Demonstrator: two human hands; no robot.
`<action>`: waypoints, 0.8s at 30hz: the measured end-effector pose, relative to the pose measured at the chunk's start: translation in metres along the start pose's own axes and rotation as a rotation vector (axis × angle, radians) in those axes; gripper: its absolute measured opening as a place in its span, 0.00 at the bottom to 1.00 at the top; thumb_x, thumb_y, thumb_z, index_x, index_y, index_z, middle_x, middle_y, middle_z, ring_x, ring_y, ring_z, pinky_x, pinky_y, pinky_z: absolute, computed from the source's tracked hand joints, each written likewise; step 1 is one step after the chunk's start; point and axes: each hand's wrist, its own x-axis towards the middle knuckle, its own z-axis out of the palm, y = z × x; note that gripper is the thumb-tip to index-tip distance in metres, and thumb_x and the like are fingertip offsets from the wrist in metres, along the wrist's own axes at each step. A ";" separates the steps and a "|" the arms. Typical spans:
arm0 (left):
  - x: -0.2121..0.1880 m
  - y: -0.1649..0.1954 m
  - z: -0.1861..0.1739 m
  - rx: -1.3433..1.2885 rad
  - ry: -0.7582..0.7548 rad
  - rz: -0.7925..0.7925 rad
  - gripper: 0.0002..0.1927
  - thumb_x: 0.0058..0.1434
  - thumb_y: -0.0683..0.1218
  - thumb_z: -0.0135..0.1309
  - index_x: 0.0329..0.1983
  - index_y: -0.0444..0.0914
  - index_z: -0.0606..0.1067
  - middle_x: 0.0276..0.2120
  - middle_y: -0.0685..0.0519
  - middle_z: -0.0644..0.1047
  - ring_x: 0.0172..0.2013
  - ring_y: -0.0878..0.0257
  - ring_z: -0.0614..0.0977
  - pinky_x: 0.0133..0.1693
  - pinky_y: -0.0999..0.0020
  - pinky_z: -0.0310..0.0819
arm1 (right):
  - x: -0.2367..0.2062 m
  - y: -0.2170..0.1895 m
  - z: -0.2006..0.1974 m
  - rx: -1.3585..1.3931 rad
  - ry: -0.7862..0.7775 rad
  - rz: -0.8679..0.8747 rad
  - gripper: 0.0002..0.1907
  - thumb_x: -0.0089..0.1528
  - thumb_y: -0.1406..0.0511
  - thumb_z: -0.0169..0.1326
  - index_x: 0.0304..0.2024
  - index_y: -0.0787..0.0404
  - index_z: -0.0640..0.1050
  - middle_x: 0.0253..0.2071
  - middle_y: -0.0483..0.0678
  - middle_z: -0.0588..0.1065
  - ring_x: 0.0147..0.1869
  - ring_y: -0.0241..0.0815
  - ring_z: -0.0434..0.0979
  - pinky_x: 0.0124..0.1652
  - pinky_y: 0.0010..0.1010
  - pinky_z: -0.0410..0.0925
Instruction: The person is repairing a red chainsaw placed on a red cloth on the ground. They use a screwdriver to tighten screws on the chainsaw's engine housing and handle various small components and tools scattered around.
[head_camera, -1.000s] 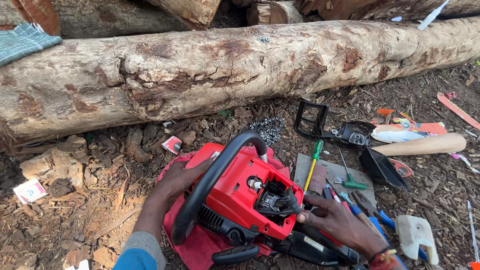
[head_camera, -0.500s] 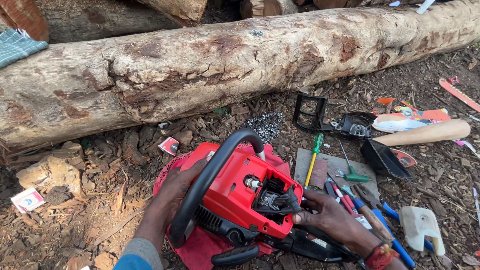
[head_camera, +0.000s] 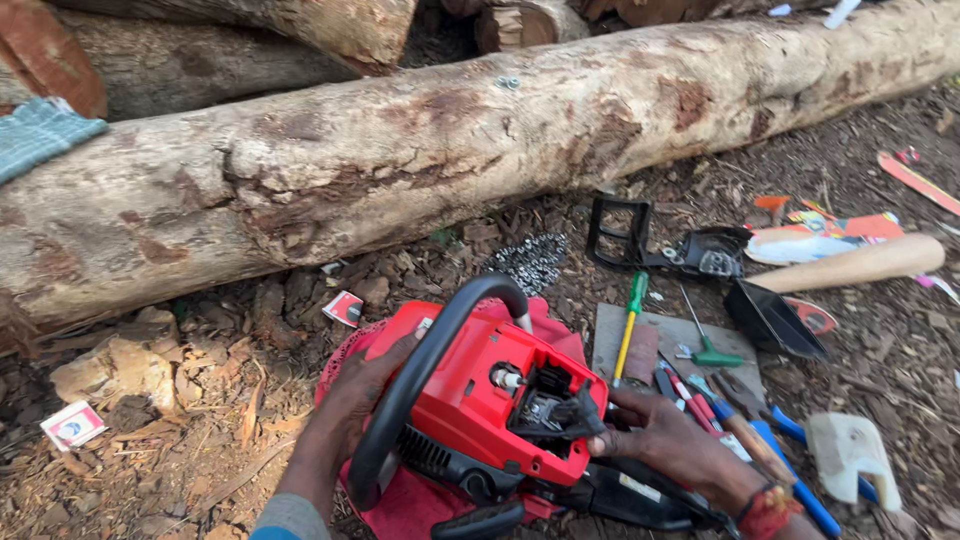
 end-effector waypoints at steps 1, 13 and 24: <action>0.003 -0.001 -0.001 -0.005 0.060 -0.037 0.47 0.53 0.60 0.65 0.65 0.26 0.61 0.42 0.42 0.80 0.33 0.61 0.84 0.26 0.65 0.79 | -0.002 0.002 -0.001 0.018 -0.036 -0.016 0.41 0.49 0.60 0.70 0.64 0.63 0.74 0.62 0.48 0.79 0.66 0.40 0.75 0.64 0.31 0.65; 0.023 0.006 -0.006 0.189 0.110 0.053 0.42 0.52 0.58 0.65 0.65 0.30 0.69 0.40 0.44 0.83 0.32 0.62 0.83 0.28 0.68 0.77 | 0.003 0.004 -0.017 0.138 0.108 0.323 0.39 0.60 0.41 0.48 0.68 0.52 0.70 0.70 0.44 0.69 0.73 0.40 0.63 0.65 0.47 0.60; 0.040 -0.010 -0.019 0.197 0.155 0.149 0.33 0.56 0.55 0.64 0.58 0.27 0.75 0.36 0.41 0.84 0.27 0.60 0.83 0.27 0.68 0.77 | 0.015 0.010 -0.004 0.372 0.103 0.199 0.28 0.61 0.51 0.56 0.55 0.65 0.81 0.45 0.47 0.83 0.45 0.34 0.82 0.45 0.28 0.77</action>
